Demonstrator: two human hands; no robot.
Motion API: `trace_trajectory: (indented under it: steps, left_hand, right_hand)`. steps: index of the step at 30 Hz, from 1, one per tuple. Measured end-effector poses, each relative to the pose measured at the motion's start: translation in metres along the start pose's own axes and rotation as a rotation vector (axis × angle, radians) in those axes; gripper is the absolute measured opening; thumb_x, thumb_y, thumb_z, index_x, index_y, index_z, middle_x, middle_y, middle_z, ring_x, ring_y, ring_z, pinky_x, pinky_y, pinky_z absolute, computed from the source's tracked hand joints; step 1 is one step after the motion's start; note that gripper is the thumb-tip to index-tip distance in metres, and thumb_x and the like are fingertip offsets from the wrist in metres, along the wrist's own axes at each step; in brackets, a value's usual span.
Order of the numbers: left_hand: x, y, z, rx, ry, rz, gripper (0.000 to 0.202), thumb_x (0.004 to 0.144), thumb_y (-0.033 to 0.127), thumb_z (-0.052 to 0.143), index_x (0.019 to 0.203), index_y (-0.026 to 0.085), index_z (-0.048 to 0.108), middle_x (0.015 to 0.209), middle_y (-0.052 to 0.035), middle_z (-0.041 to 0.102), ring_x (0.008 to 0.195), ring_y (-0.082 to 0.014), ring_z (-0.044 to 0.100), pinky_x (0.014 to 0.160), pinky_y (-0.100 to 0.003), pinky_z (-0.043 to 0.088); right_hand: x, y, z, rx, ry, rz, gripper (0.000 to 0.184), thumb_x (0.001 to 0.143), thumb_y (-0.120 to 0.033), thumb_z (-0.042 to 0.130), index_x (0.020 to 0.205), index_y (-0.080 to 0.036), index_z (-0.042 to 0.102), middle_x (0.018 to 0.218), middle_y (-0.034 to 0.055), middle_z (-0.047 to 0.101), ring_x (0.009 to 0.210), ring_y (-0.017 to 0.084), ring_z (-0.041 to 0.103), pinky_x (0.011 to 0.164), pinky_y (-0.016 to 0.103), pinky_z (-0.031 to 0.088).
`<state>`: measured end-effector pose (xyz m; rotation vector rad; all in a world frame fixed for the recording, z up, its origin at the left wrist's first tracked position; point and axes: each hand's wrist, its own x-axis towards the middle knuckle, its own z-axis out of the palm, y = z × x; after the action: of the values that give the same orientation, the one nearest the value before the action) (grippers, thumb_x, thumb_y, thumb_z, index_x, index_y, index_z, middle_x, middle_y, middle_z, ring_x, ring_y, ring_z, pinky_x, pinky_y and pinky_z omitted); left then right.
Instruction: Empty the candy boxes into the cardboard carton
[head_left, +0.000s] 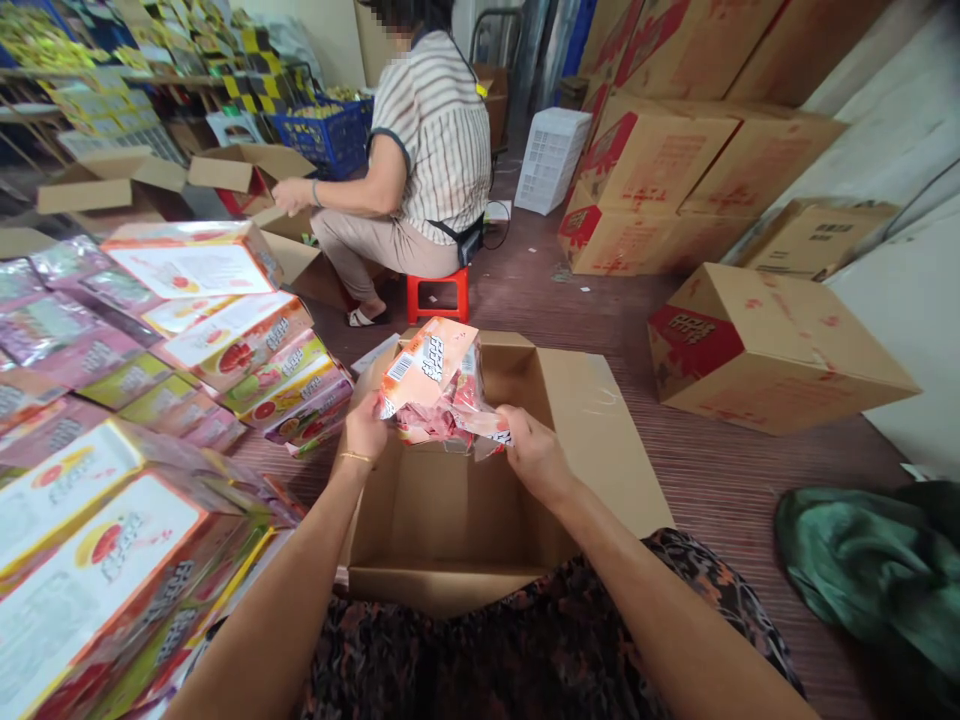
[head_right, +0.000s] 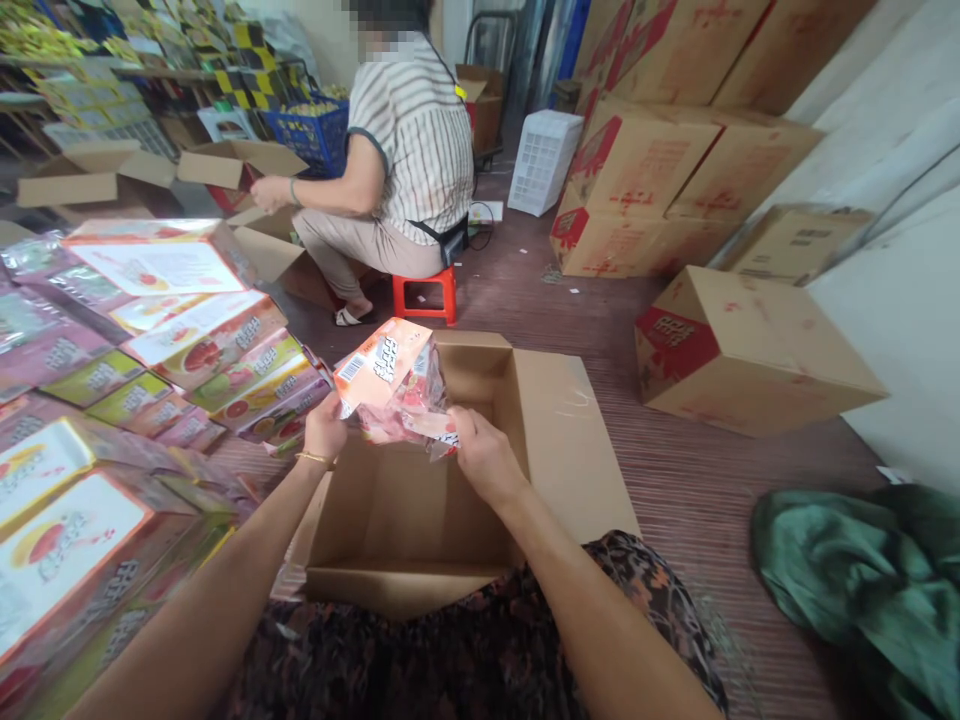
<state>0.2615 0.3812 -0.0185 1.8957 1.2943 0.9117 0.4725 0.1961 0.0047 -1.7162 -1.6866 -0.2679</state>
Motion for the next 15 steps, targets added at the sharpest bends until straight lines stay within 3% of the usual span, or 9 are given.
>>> trace_trajectory:
  steps: [2,5,9,11,13,15]
  left_hand:
    - [0.001,0.006,-0.005,0.023,0.044,0.054,0.037,0.063,0.006,0.048,0.092,0.011,0.071,0.074,-0.0039,0.071,0.072,-0.0188,0.064,0.070,-0.024,0.051]
    - [-0.003,0.017,-0.005,0.046,0.141,0.154,0.032,0.070,0.012,0.054,0.098,0.013,0.070,0.077,-0.0028,0.072,0.070,-0.0172,0.063,0.065,-0.023,0.049]
    - [-0.009,0.026,0.002,0.019,0.209,0.309,0.031,0.080,0.022,0.057,0.108,0.016,0.068,0.097,-0.0056,0.074,0.086,-0.0191,0.067,0.080,-0.026,0.052]
    - [-0.010,0.027,0.003,0.011,0.211,0.374,0.031,0.083,0.024,0.056,0.111,0.017,0.068,0.105,-0.0077,0.073,0.094,-0.0203,0.068,0.087,-0.028,0.052]
    - [-0.010,0.026,0.001,0.006,0.233,0.416,0.032,0.083,0.025,0.058,0.112,0.017,0.067,0.109,-0.0087,0.072,0.099,-0.0212,0.067,0.089,-0.029,0.052]
    - [-0.009,0.025,-0.001,0.000,0.271,0.448,0.030,0.084,0.027,0.060,0.111,0.017,0.067,0.106,-0.0084,0.072,0.097,-0.0214,0.067,0.087,-0.030,0.053]
  right_hand:
    - [0.000,0.000,-0.002,-0.019,-0.045,0.061,0.038,0.080,-0.004,0.040,0.112,-0.017,0.056,0.100,0.0110,0.068,0.088,0.022,0.065,0.075,0.030,0.051]
    - [0.000,-0.003,0.001,0.012,-0.168,0.310,0.038,0.080,-0.010,0.049,0.116,-0.020,0.055,0.106,0.0097,0.069,0.089,0.025,0.067,0.071,0.031,0.049]
    - [0.003,-0.005,0.013,0.269,-0.358,0.713,0.045,0.079,-0.013,0.058,0.123,-0.016,0.050,0.086,0.0077,0.071,0.067,0.023,0.067,0.060,0.030,0.050]
    - [0.006,-0.004,0.017,0.501,-0.363,0.876,0.057,0.073,-0.007,0.059,0.128,-0.017,0.047,0.084,0.0051,0.072,0.064,0.022,0.067,0.061,0.031,0.054]
    - [0.008,-0.004,0.020,0.713,-0.303,0.898,0.071,0.066,-0.005,0.062,0.134,-0.020,0.046,0.096,0.0045,0.072,0.076,0.022,0.070,0.071,0.035,0.058]
    - [0.008,-0.006,0.021,0.884,-0.212,0.777,0.080,0.064,-0.009,0.070,0.138,-0.024,0.045,0.117,0.0047,0.069,0.100,0.023,0.068,0.092,0.039,0.056]
